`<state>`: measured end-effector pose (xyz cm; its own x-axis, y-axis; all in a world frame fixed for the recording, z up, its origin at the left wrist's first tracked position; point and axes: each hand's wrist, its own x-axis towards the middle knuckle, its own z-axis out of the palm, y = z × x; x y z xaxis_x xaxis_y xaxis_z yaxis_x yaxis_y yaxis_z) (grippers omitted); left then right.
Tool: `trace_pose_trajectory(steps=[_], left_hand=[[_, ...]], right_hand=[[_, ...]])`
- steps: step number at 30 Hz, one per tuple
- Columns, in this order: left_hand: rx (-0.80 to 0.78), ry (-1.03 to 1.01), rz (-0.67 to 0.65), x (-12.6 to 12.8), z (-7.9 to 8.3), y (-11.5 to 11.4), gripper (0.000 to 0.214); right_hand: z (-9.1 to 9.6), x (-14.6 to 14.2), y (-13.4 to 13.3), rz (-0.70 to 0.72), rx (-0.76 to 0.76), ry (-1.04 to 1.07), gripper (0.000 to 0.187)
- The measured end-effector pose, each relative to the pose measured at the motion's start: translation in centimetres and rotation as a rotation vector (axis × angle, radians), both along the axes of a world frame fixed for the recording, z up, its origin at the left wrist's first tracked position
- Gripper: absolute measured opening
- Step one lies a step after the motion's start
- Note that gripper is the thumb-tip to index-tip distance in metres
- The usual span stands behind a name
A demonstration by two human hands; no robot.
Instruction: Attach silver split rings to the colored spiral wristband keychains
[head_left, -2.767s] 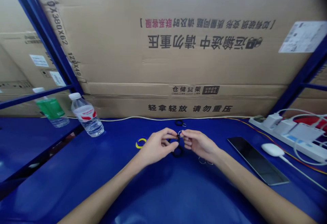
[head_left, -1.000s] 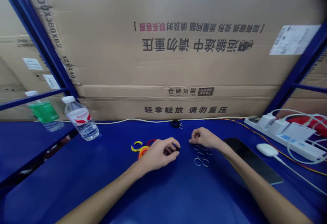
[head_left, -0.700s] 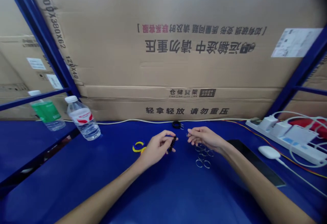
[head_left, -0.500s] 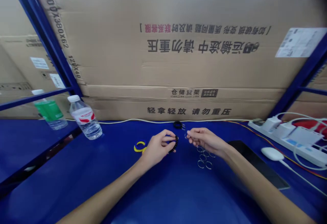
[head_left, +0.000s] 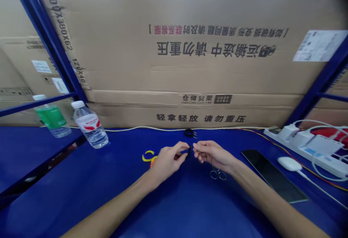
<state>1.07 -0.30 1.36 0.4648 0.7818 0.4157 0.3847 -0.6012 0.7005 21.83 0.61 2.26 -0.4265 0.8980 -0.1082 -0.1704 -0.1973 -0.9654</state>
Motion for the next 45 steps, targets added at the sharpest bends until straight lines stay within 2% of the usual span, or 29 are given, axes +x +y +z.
trace_pose_trajectory(steps=[11,20,24,34,41,45], left_hand=[[0.076,0.090,0.062,-0.4,-0.3,0.8,0.024],[0.113,0.155,0.060,-0.6,-0.1,0.2,0.028],[0.063,0.107,0.055,-0.6,-0.1,0.3,0.029],[-0.202,-0.141,0.004,-0.3,-0.4,1.0,0.026],[-0.186,-0.152,0.013,-0.5,0.4,0.7,0.024],[-0.190,-0.161,0.011,-0.6,0.7,0.5,0.023]], right_hand=[[-0.4,-0.4,0.1,-0.059,0.002,0.064,0.024],[-0.7,-0.9,0.0,-0.067,-0.023,0.051,0.026],[-0.7,-1.1,-0.1,-0.093,0.011,0.080,0.026],[-1.7,-2.0,-0.2,-0.195,0.176,0.093,0.018],[-1.6,-1.7,0.3,-0.148,0.127,0.096,0.024],[-1.4,-1.5,0.3,-0.174,0.143,0.101,0.024]])
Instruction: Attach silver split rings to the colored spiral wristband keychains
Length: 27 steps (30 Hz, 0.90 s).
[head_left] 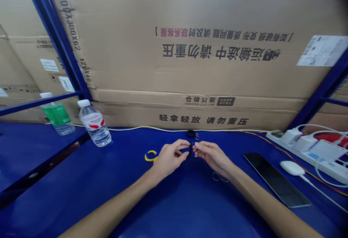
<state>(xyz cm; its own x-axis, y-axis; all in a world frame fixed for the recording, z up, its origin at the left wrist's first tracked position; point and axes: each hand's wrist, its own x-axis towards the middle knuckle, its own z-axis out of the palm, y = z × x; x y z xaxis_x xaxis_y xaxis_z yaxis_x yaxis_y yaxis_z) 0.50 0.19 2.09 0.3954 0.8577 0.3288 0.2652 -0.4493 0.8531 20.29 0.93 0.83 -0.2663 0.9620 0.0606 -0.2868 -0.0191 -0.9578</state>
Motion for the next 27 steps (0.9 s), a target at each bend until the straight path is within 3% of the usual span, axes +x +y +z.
trace_pose_trajectory(steps=[9,18,23,27], left_hand=[[-0.120,-0.094,-0.035,0.04,-0.64,0.50,0.031],[-0.039,-0.050,-0.025,-0.47,0.33,0.01,0.025],[-0.114,-0.064,-0.061,-0.12,-0.20,0.26,0.030],[-0.129,-0.064,-0.079,0.01,-0.14,-0.01,0.029]], right_hand=[[-0.54,-0.75,-0.26,-0.106,0.091,0.004,0.018],[-0.26,-0.48,-0.27,0.004,0.044,-0.024,0.026],[-0.23,-0.46,-0.36,-0.019,0.101,-0.047,0.016],[-0.02,-0.40,-0.40,0.011,0.103,-0.059,0.023]])
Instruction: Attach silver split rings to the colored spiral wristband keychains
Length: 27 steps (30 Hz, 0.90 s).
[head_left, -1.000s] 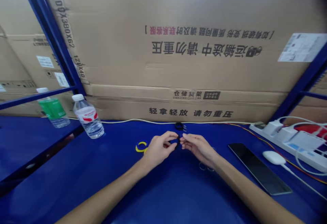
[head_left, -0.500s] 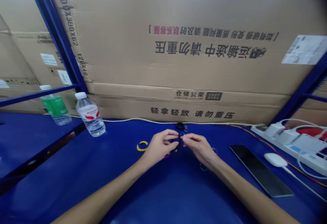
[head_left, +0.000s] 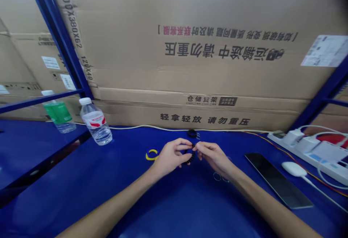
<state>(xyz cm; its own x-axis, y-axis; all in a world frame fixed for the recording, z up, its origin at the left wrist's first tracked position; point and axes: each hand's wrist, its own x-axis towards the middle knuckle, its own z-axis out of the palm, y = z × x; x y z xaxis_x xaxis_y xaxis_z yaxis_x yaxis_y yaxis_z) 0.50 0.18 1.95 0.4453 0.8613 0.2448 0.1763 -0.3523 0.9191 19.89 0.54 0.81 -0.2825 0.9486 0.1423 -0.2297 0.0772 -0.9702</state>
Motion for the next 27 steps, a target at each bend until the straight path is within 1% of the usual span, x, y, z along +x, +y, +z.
trace_pose_trajectory(steps=[3,6,11,15,16,18,20,22,25,27], left_hand=[[0.053,0.013,0.024,-0.17,0.40,-0.38,0.026],[0.078,0.022,0.044,-0.31,0.54,-0.35,0.025],[0.045,0.028,0.024,-0.28,0.38,0.20,0.030],[0.113,0.072,0.032,-0.44,0.76,-0.30,0.028],[0.135,0.084,0.034,-0.49,0.83,-0.47,0.027],[0.161,0.101,0.036,-0.56,0.83,-0.64,0.026],[0.154,0.101,0.043,-0.55,0.64,-0.49,0.026],[0.124,0.094,0.042,-0.47,0.41,-0.15,0.028],[0.101,0.092,0.032,-0.37,0.37,0.08,0.029],[0.122,0.103,0.032,-0.36,0.58,-0.14,0.029]], right_hand=[[0.18,0.15,0.03,0.045,-0.047,0.019,0.031],[0.27,0.16,0.01,0.055,-0.066,0.042,0.026],[0.34,-0.01,-0.16,0.019,-0.058,0.093,0.020],[0.47,0.18,-0.16,0.096,-0.154,0.094,0.031],[0.50,0.26,-0.16,0.114,-0.178,0.093,0.032],[0.52,0.37,-0.18,0.138,-0.211,0.098,0.027],[0.50,0.38,-0.23,0.141,-0.215,0.121,0.021],[0.45,0.29,-0.29,0.127,-0.206,0.153,0.020],[0.38,0.12,-0.29,0.119,-0.219,0.180,0.022],[0.35,0.11,-0.25,0.134,-0.252,0.173,0.027]])
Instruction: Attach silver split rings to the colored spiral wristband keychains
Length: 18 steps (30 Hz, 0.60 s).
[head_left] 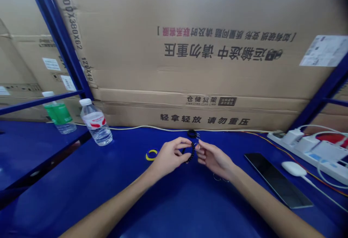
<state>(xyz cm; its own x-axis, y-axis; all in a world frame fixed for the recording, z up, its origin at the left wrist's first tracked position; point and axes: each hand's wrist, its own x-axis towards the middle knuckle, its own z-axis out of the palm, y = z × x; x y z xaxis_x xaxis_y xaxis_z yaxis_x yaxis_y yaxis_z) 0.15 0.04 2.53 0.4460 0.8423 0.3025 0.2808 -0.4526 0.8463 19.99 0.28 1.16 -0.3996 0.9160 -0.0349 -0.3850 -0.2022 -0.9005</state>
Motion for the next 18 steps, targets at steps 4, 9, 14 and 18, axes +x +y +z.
trace_pose_trajectory(steps=[4,9,14,18], left_hand=[[0.052,0.031,0.008,-0.05,0.42,-0.59,0.028],[0.039,0.035,0.019,0.09,0.25,-0.43,0.029],[0.026,0.045,0.006,0.32,0.23,-0.45,0.029],[0.068,0.082,0.000,0.11,0.46,-0.50,0.032]], right_hand=[[0.03,0.17,0.03,0.037,-0.033,-0.014,0.026],[0.09,-0.17,-0.30,-0.029,0.020,0.042,0.020],[-0.04,-0.66,-0.47,-0.068,0.051,0.029,0.020],[0.13,0.02,0.01,-0.042,0.077,-0.088,0.020]])
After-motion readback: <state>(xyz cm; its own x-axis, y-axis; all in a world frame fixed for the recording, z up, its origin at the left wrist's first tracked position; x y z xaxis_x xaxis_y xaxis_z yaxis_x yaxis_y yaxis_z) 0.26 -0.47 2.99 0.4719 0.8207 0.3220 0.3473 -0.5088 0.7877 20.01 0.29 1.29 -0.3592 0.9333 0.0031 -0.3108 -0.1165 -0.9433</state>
